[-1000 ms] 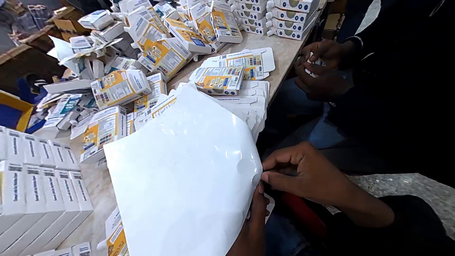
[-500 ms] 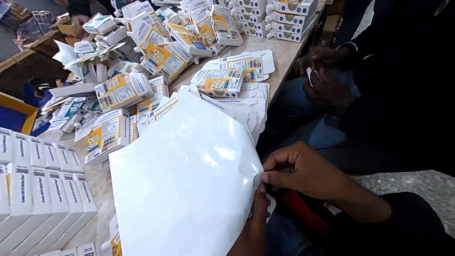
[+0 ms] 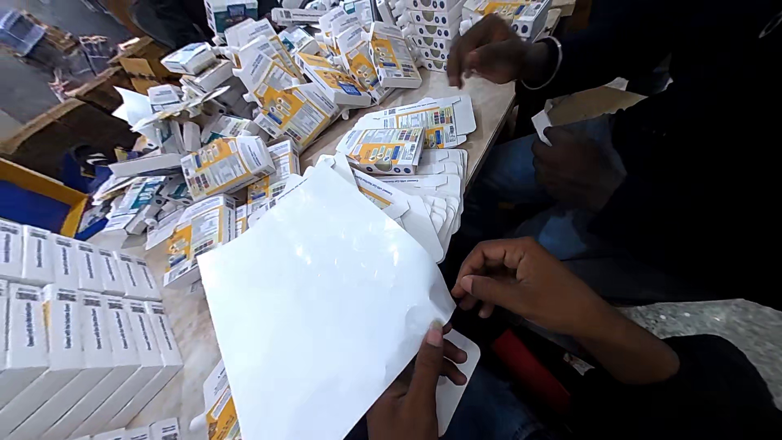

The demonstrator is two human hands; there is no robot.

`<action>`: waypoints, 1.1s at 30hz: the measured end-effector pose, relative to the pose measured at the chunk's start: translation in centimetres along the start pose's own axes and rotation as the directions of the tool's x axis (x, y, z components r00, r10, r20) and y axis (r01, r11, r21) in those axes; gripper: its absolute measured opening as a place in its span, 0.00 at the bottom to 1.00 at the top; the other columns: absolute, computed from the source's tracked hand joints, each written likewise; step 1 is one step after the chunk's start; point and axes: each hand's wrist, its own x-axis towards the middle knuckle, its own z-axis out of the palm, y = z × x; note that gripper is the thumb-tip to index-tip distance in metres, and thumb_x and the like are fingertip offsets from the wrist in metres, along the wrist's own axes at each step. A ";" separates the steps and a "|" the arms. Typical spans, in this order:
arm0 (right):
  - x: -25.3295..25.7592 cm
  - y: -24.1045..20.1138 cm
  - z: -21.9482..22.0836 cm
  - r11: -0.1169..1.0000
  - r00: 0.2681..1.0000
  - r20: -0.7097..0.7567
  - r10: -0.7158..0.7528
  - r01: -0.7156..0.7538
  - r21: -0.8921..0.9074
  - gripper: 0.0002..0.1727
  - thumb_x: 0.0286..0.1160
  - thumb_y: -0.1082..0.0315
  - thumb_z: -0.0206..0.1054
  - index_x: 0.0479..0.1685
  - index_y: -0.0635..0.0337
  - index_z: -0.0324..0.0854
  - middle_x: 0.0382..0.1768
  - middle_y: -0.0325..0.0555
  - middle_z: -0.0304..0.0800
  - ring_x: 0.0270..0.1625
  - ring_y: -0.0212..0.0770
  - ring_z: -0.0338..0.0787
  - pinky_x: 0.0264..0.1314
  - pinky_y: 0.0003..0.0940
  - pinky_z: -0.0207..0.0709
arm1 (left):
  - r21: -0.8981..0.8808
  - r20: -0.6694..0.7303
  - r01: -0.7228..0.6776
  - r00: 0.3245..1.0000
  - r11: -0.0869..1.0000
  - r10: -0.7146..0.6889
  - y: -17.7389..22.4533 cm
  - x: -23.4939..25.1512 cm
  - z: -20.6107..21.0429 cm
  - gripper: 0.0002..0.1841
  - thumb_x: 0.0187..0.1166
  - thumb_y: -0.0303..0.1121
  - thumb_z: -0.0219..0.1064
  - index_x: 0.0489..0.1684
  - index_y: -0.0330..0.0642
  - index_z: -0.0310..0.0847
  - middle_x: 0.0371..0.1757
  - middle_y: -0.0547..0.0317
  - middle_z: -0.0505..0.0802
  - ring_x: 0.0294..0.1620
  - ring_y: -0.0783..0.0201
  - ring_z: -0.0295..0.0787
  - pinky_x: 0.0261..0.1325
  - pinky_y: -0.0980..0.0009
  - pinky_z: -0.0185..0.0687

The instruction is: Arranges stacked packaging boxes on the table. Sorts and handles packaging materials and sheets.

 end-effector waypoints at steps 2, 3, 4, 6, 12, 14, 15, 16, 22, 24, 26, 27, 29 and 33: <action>-0.1 0.0 0.2 0.999 0.999 -0.037 -0.032 0.031 -0.030 0.04 0.78 0.71 0.68 0.39 0.60 0.88 0.35 0.44 0.96 0.31 0.37 0.95 0.30 0.29 0.90 | -0.020 -0.039 0.035 0.999 0.999 -0.036 0.2 0.1 -0.1 0.11 0.88 0.22 0.56 0.46 0.25 0.85 0.30 0.49 0.95 0.26 0.64 0.93 0.36 0.73 0.92; -0.1 0.1 0.3 0.995 0.995 -0.059 -0.075 0.071 -0.069 0.04 0.77 0.69 0.69 0.39 0.59 0.89 0.35 0.42 0.95 0.31 0.36 0.94 0.29 0.28 0.90 | -0.010 -0.054 0.042 0.998 0.999 -0.042 0.3 0.2 0.0 0.11 0.88 0.22 0.56 0.46 0.25 0.85 0.30 0.49 0.95 0.26 0.64 0.93 0.36 0.73 0.92; -0.1 0.3 0.5 0.985 0.988 -0.077 -0.132 0.122 -0.119 0.04 0.74 0.67 0.71 0.39 0.56 0.90 0.36 0.38 0.95 0.31 0.33 0.92 0.28 0.27 0.88 | 0.005 -0.064 0.039 0.997 0.999 -0.039 0.3 0.2 0.1 0.11 0.87 0.22 0.56 0.46 0.25 0.86 0.30 0.49 0.95 0.26 0.64 0.92 0.36 0.74 0.91; -0.2 0.7 0.7 0.956 0.971 -0.050 -0.236 0.223 -0.189 0.05 0.70 0.65 0.77 0.39 0.54 0.90 0.44 0.36 0.91 0.36 0.31 0.90 0.30 0.25 0.88 | 0.052 -0.068 0.019 0.998 0.998 -0.015 0.0 0.4 0.3 0.11 0.87 0.22 0.57 0.47 0.24 0.86 0.29 0.50 0.95 0.25 0.65 0.92 0.35 0.74 0.91; -0.2 1.2 1.2 0.947 0.971 -0.003 -0.238 0.232 -0.223 0.06 0.63 0.68 0.81 0.36 0.53 0.91 0.42 0.34 0.90 0.33 0.29 0.89 0.28 0.24 0.87 | 0.196 -0.038 -0.054 0.997 0.979 0.063 -0.9 0.5 0.8 0.09 0.85 0.23 0.61 0.43 0.27 0.88 0.28 0.52 0.94 0.24 0.65 0.92 0.34 0.74 0.91; -0.2 1.2 1.2 0.939 0.968 -0.014 -0.251 0.239 -0.248 0.03 0.66 0.70 0.78 0.35 0.53 0.91 0.42 0.33 0.90 0.34 0.28 0.89 0.28 0.22 0.87 | 0.215 -0.044 -0.061 0.996 0.975 0.072 -0.9 0.5 0.9 0.09 0.85 0.23 0.62 0.43 0.27 0.88 0.28 0.52 0.94 0.24 0.65 0.92 0.33 0.74 0.91; -0.2 1.1 1.2 0.936 0.968 -0.022 -0.250 0.236 -0.262 0.02 0.67 0.70 0.76 0.35 0.52 0.91 0.41 0.33 0.90 0.33 0.27 0.88 0.27 0.22 0.85 | 0.225 -0.045 -0.064 0.996 0.972 0.076 -0.8 0.5 0.9 0.08 0.84 0.23 0.62 0.43 0.27 0.87 0.27 0.52 0.94 0.24 0.65 0.92 0.33 0.75 0.91; -0.3 1.1 1.1 0.935 0.969 -0.030 -0.246 0.229 -0.273 0.02 0.68 0.70 0.75 0.34 0.52 0.91 0.40 0.32 0.90 0.32 0.27 0.88 0.27 0.21 0.84 | 0.232 -0.043 -0.063 0.996 0.971 0.075 -0.8 0.5 0.8 0.08 0.84 0.23 0.62 0.43 0.27 0.87 0.27 0.53 0.94 0.23 0.65 0.92 0.32 0.74 0.91; -0.2 0.8 1.0 0.951 0.981 -0.092 -0.173 0.142 -0.274 0.02 0.69 0.68 0.71 0.33 0.50 0.88 0.35 0.31 0.87 0.28 0.25 0.84 0.24 0.19 0.80 | 0.110 0.009 0.077 0.997 0.991 -0.079 0.0 0.2 0.4 0.11 0.88 0.25 0.57 0.50 0.26 0.86 0.36 0.48 0.96 0.25 0.64 0.92 0.33 0.73 0.91; -0.2 0.7 1.0 0.964 0.981 -0.126 -0.147 0.114 -0.239 0.03 0.69 0.69 0.69 0.32 0.51 0.87 0.32 0.32 0.88 0.27 0.27 0.86 0.25 0.21 0.83 | -0.048 0.048 0.128 0.991 0.991 -0.126 0.0 0.3 -0.1 0.14 0.92 0.28 0.51 0.53 0.26 0.82 0.46 0.44 0.95 0.27 0.63 0.93 0.32 0.72 0.91; -0.2 0.5 0.8 0.977 0.980 -0.163 -0.113 0.080 -0.195 0.04 0.71 0.69 0.67 0.33 0.53 0.86 0.29 0.35 0.90 0.26 0.30 0.89 0.25 0.24 0.85 | -0.225 0.082 0.173 0.984 0.959 -0.158 0.0 0.4 -0.9 0.18 0.95 0.37 0.47 0.56 0.31 0.77 0.52 0.43 0.93 0.30 0.61 0.94 0.31 0.70 0.93; -0.2 0.4 0.8 0.983 0.979 -0.180 -0.097 0.065 -0.174 0.04 0.73 0.69 0.66 0.34 0.54 0.86 0.28 0.36 0.91 0.27 0.31 0.90 0.26 0.26 0.86 | -0.304 0.082 0.191 0.981 0.933 -0.174 0.0 0.5 -1.3 0.20 0.95 0.41 0.46 0.57 0.32 0.76 0.51 0.41 0.93 0.29 0.59 0.95 0.31 0.69 0.93; -0.1 0.3 0.8 0.992 0.976 -0.206 -0.070 0.046 -0.117 0.04 0.75 0.70 0.64 0.37 0.55 0.85 0.31 0.39 0.92 0.29 0.34 0.91 0.28 0.27 0.88 | -0.398 0.081 0.218 0.976 0.891 -0.202 0.3 0.6 -1.8 0.26 0.96 0.46 0.40 0.57 0.32 0.77 0.44 0.40 0.95 0.28 0.58 0.95 0.30 0.68 0.92; 0.0 0.0 0.5 0.998 0.967 -0.246 -0.067 0.069 0.003 0.05 0.83 0.72 0.60 0.42 0.60 0.81 0.37 0.45 0.93 0.30 0.39 0.93 0.29 0.30 0.90 | -0.387 -0.118 0.204 0.956 0.899 -0.268 1.2 1.1 -1.5 0.24 0.97 0.40 0.36 0.49 0.33 0.78 0.26 0.45 0.94 0.22 0.60 0.94 0.27 0.73 0.90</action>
